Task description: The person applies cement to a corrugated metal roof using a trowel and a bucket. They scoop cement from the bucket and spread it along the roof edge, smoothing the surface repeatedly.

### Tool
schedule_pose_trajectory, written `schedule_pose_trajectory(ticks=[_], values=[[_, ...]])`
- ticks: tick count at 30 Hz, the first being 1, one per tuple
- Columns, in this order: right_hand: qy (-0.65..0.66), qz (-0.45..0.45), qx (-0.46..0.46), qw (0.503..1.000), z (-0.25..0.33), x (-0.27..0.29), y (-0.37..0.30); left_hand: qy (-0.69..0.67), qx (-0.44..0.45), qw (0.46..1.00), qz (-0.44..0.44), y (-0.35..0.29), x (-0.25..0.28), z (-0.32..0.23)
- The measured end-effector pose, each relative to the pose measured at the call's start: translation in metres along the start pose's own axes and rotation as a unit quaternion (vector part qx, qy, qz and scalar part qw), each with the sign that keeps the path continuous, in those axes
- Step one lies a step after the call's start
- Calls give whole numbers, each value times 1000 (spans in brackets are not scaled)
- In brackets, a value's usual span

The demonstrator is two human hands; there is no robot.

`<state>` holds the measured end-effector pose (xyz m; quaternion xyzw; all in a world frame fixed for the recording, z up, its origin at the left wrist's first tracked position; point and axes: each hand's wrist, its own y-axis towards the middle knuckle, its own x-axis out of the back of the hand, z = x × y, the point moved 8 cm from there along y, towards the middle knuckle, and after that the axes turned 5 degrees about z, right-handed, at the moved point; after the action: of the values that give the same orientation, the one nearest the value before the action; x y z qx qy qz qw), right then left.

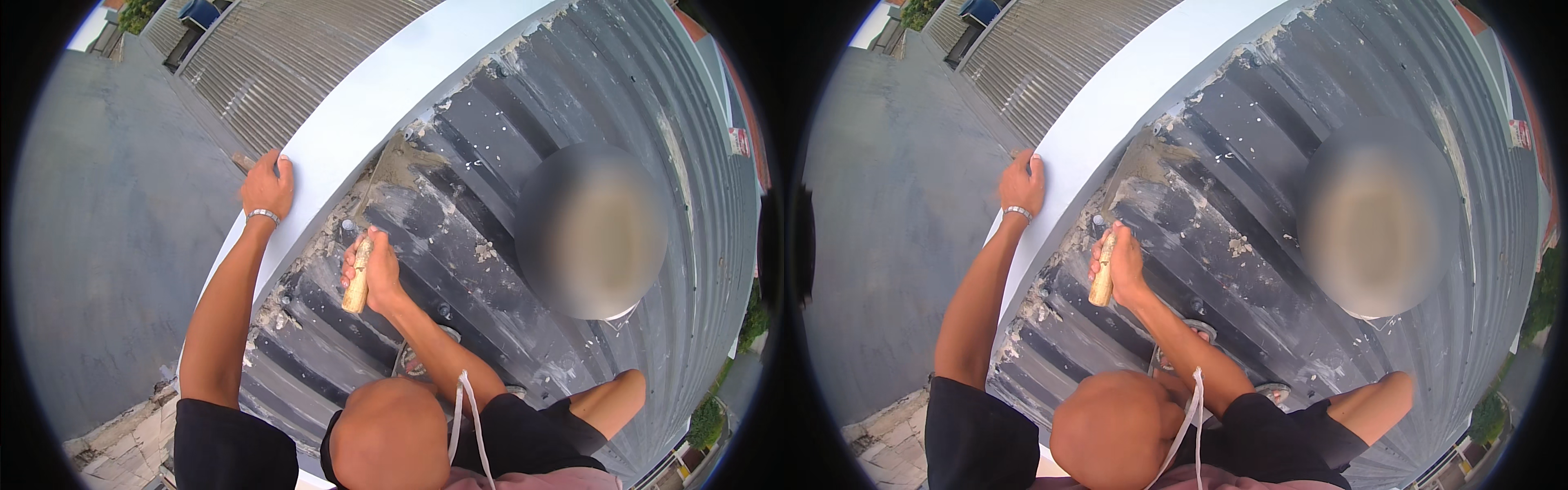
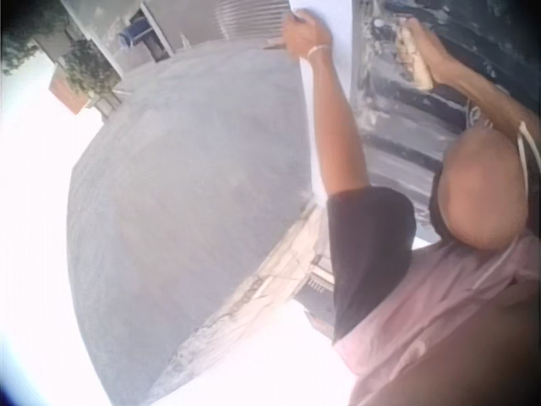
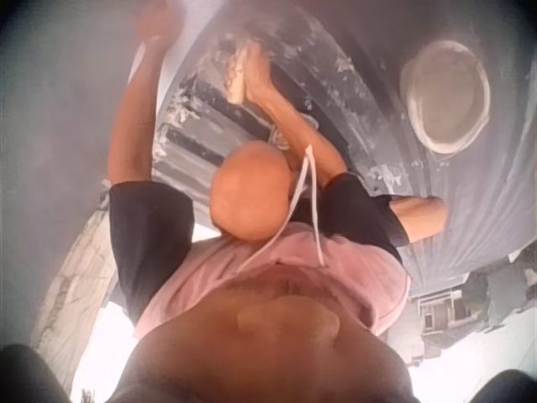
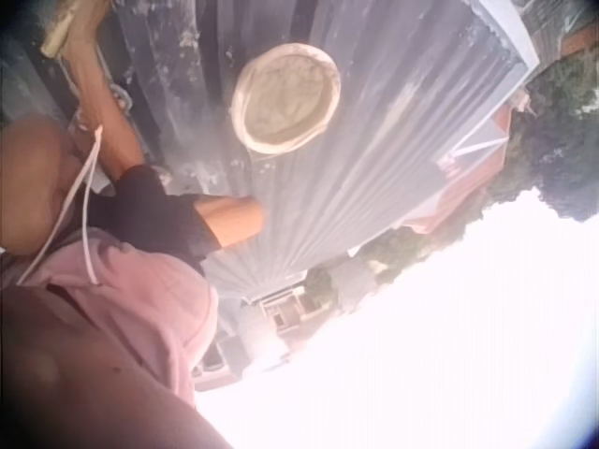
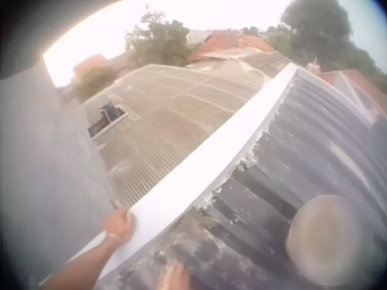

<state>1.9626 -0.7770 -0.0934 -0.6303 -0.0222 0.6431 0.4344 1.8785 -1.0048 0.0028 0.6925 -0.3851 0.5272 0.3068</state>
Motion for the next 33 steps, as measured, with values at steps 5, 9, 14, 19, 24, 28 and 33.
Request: schedule_pose_trajectory(ticks=[5, 9, 14, 19, 24, 28, 33], values=[[-233, -53, 31, 971, 16, 45, -62, -5, 16, 999, 27, -4, 2, 8], [-615, -149, 180, 753, 95, 75, -115, -16, 31, 998, 50, -5, 3, 12], [-656, -206, 204, 697, 150, 86, -137, -26, 20, 999, 17, -4, 1, 11], [-700, -195, 198, 658, 166, 58, -108, -17, 27, 999, 33, -6, 5, 10], [-691, -181, 172, 678, 166, 33, -67, -35, 28, 999, 28, -5, 5, 4], [-702, -210, 213, 646, 154, 37, -97, -13, 25, 999, 14, -7, 9, 7], [-721, -195, 199, 634, 157, 19, -69, -34, 33, 998, 41, -5, 2, 1]])
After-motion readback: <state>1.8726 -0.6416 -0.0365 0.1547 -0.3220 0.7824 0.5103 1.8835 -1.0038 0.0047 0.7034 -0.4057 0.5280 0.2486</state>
